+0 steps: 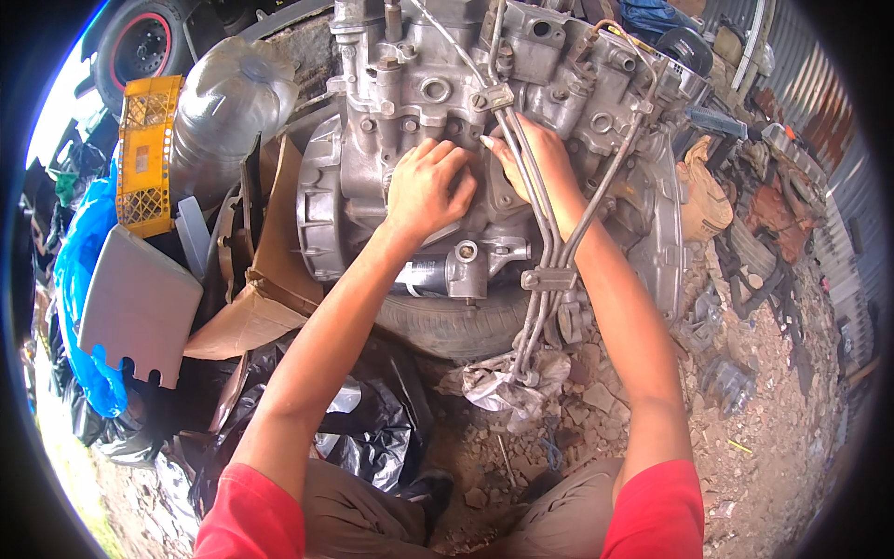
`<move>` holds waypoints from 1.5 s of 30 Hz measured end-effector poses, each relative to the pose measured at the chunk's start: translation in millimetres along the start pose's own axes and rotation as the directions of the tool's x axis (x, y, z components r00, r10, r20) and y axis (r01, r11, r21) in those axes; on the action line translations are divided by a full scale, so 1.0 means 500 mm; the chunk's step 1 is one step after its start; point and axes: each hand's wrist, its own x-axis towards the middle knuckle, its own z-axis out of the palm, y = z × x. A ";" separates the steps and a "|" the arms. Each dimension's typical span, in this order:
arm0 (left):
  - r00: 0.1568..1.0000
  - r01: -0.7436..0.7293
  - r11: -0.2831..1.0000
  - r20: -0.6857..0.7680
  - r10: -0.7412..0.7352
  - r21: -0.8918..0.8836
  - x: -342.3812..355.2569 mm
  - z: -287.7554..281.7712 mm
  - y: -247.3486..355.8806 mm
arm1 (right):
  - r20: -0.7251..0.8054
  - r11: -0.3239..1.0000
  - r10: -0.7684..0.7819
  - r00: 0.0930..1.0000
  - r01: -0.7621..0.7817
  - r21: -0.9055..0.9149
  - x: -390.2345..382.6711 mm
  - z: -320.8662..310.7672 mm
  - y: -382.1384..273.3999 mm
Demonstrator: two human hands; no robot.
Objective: The person is working on a car engine, using a wrench to tighten bolts and adjusting metal pipes. They are seated on the ground in a cluttered outdoor area with various tools and parts scattered around.
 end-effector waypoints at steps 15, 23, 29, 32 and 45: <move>1.000 0.005 1.000 0.020 -0.005 0.008 -0.003 -0.004 -0.001 | -0.070 0.996 -0.073 0.995 0.070 -0.047 -0.006 0.009 0.026; 1.000 0.000 1.000 0.012 0.000 0.006 -0.002 0.001 0.002 | -0.105 0.996 -0.085 0.991 0.084 -0.017 -0.010 0.013 0.035; 1.000 -0.007 1.000 0.006 0.007 0.020 0.000 0.005 0.001 | -0.115 0.995 -0.021 0.993 0.010 -0.096 -0.009 0.006 0.021; 1.000 -0.010 1.000 0.001 0.010 0.024 -0.003 0.005 -0.002 | -0.143 0.996 -0.014 0.990 0.001 -0.088 -0.011 0.015 0.018; 1.000 -0.011 0.999 0.002 0.011 0.034 -0.002 0.005 -0.001 | -0.181 0.995 -0.035 0.983 0.017 -0.100 -0.012 0.015 0.010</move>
